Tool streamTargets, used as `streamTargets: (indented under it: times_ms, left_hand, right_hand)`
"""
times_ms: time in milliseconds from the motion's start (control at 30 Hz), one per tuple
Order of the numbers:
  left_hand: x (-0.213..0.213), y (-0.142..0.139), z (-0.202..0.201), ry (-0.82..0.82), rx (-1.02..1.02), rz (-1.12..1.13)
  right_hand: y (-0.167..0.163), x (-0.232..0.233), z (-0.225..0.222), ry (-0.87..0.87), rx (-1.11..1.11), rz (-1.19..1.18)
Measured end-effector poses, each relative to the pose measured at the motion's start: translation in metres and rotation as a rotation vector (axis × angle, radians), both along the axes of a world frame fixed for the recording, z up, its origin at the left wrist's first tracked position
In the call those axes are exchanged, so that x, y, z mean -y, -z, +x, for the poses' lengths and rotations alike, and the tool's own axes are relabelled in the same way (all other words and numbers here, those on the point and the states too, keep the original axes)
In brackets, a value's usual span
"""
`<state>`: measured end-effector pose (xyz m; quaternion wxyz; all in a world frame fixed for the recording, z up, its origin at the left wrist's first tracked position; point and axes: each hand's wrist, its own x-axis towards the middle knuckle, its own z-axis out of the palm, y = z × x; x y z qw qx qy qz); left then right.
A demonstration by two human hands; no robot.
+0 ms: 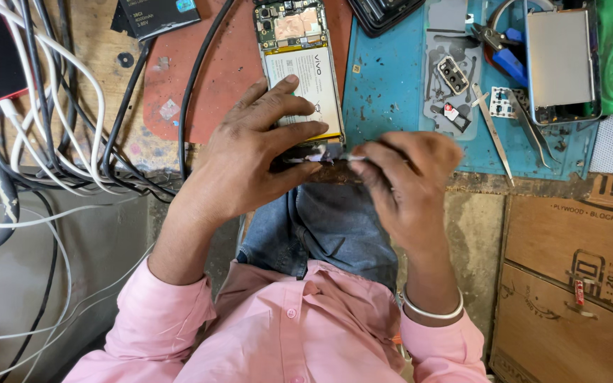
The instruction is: The person disassembles a smartphone, removes the screen and battery, and uses a screwdriver to detach the charging port assembly. They then apply tape to the port and use a soldering iron to work on the component.
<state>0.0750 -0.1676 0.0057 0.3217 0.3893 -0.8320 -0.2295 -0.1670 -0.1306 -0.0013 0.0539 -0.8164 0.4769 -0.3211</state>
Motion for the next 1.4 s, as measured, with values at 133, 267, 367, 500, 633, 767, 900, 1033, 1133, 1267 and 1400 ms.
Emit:
streamTargets:
  times_ms: [133, 267, 367, 500, 633, 767, 900, 1033, 1133, 1267, 1400]
  left_hand:
    - [0.000, 0.003, 0.001, -0.008, 0.033, -0.028]
    - [-0.001, 0.004, 0.007, -0.023, 0.011, -0.016]
    - [0.000, 0.003, 0.008, -0.044, -0.022, 0.010]
    - [-0.001, -0.001, 0.009, -0.057, -0.048, -0.006]
    - [0.000, -0.002, 0.012, -0.058, -0.060, 0.001]
    - [0.002, -0.002, 0.012, -0.064, -0.052, 0.011]
    - [0.003, -0.004, 0.012, -0.065, -0.040, 0.020]
    - [0.006, -0.008, 0.011, -0.062, -0.040, 0.006]
    - [0.008, -0.009, 0.010, -0.053, -0.043, 0.001]
    - [0.007, -0.011, 0.010, -0.072, -0.070, -0.001]
    - [0.007, -0.013, 0.010, -0.051, -0.071, -0.010]
  right_hand:
    - [0.002, -0.003, 0.019, -0.002, 0.076, 0.117]
    - [0.002, -0.006, 0.029, 0.048, 0.117, 0.133]
    - [0.001, -0.010, 0.037, 0.097, 0.113, 0.122]
    - [-0.002, -0.012, 0.044, 0.097, 0.128, 0.109]
    - [-0.009, -0.013, 0.046, 0.091, 0.075, 0.110]
    - [-0.014, -0.012, 0.045, 0.028, -0.031, 0.021]
    - [-0.011, -0.014, 0.043, 0.032, -0.111, -0.050]
    - [-0.002, -0.017, 0.040, 0.058, -0.117, -0.056]
    - [0.007, -0.007, 0.030, 0.151, -0.010, -0.139]
    - [-0.001, 0.006, -0.006, 0.502, -0.007, 0.008]
    - [-0.022, 0.003, -0.030, 0.596, -0.184, 0.005]
